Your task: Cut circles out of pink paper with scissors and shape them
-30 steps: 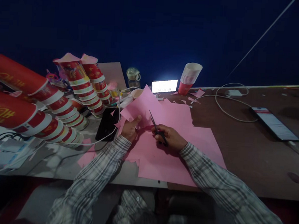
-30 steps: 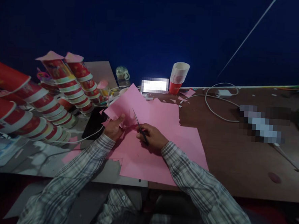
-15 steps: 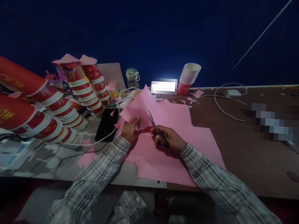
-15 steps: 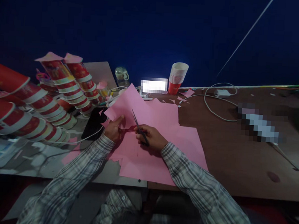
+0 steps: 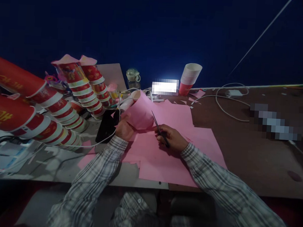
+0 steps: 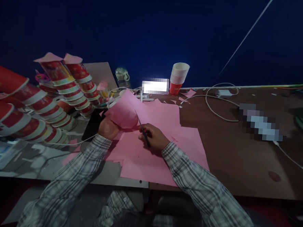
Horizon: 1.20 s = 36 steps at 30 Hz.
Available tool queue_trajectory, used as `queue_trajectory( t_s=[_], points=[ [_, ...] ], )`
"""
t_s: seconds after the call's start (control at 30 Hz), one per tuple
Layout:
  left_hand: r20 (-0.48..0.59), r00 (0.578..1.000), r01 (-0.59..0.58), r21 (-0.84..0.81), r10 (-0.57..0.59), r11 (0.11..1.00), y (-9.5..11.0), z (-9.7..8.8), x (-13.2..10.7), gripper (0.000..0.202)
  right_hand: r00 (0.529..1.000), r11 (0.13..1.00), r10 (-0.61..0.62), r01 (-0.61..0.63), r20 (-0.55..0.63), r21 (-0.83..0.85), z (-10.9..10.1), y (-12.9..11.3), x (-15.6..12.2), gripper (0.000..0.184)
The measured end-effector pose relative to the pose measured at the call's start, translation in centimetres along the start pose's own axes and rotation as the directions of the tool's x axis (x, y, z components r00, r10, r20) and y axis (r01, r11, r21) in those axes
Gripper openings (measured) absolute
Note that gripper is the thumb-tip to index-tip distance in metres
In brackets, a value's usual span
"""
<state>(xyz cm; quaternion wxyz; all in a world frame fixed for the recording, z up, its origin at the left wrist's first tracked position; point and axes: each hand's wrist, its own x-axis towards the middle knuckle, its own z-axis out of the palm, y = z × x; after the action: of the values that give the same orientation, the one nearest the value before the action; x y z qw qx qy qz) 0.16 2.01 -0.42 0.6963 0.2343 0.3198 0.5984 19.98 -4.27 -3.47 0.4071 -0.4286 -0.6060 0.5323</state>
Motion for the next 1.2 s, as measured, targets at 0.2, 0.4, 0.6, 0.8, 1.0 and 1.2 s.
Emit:
queue_trajectory(
  t_s=[0.2, 0.4, 0.6, 0.8, 1.0, 1.2],
  points=[
    [0.134, 0.955, -0.291, 0.255, 0.264, 0.922, 2.1, -1.4, 0.8, 0.038, 0.977, 0.892, -0.211, 0.176, -0.041, -0.417, -0.6, 0.2, 0.5, 0.023],
    [0.167, 0.943, -0.332, 0.569, 0.289, 0.753, 2.7, -1.6, 0.8, 0.035, 0.964, 0.829, -0.264, 0.208, -0.035, -0.519, -0.7, 0.1, 0.4, 0.022],
    [0.312, 0.945, -0.268, 0.573, 0.096, 0.775, 4.1, -1.9, 0.5, 0.039, 0.965, 0.807, -0.262, 0.215, -0.007, -0.55, -0.9, 0.2, 0.4, 0.027],
    [0.262, 0.935, 0.071, 0.521, -0.239, 0.851, 4.8, -2.6, 0.0, 0.041, 0.964, 0.768, -0.262, 0.241, 0.053, -0.593, -1.0, -0.4, 0.1, 0.02],
    [0.132, 0.965, 0.129, 0.519, -0.228, 0.845, 4.0, -2.5, 0.6, 0.035, 0.971, 0.749, -0.216, 0.23, 0.099, -0.621, -1.1, -1.1, -0.1, 0.019],
    [0.035, 0.983, 0.131, 0.555, -0.18, 0.822, 3.2, -2.4, 1.1, 0.034, 0.968, 0.766, -0.219, 0.248, 0.121, -0.593, -1.2, -1.0, 0.0, 0.018]
  ],
)
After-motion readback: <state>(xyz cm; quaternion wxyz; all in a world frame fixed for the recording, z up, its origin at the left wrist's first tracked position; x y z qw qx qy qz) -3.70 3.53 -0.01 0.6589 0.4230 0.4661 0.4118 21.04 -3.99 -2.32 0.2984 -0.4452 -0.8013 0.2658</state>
